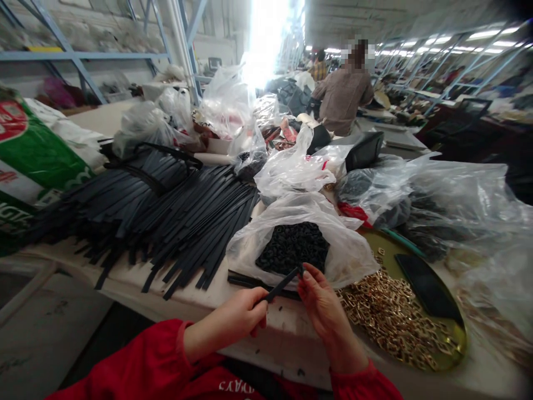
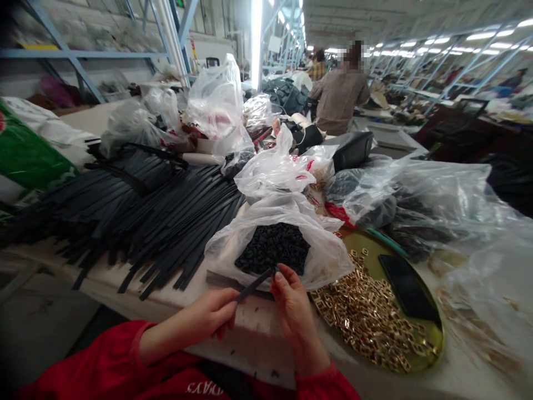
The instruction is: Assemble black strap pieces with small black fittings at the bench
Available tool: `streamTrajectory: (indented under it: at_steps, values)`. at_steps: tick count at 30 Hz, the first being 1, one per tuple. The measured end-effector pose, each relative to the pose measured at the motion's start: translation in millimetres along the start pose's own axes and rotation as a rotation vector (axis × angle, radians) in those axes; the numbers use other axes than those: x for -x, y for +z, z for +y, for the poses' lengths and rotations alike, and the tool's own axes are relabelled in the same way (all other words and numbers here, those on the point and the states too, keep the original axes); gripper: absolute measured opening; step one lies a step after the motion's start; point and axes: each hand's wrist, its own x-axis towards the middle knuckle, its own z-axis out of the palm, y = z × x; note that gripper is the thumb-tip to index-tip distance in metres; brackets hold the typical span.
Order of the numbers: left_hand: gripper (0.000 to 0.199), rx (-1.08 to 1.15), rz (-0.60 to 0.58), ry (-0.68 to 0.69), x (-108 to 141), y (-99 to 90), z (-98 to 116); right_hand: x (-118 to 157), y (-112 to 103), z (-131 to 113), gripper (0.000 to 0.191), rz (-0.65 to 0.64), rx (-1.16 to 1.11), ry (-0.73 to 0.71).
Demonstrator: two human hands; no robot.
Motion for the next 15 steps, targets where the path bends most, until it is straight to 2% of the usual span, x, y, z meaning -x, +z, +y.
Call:
streamTrajectory:
  at_steps: [4,7,11,15]
  values:
    - [0.027,-0.106,-0.004,0.102,-6.0,-0.6,11.4,19.4,5.8,5.9,0.036,-0.04,0.066,-0.014]
    - [0.028,-0.241,0.084,0.187,-8.5,-0.6,14.6,31.6,9.0,9.0,0.034,-0.019,0.034,-0.018]
    - [0.026,-0.406,0.194,0.274,-1.2,-1.7,6.0,41.4,10.0,15.5,0.033,-0.01,0.076,-0.067]
    - [0.027,-0.441,0.137,0.307,9.9,-5.7,-4.7,49.0,7.7,25.7,0.03,-0.083,0.304,-0.162]
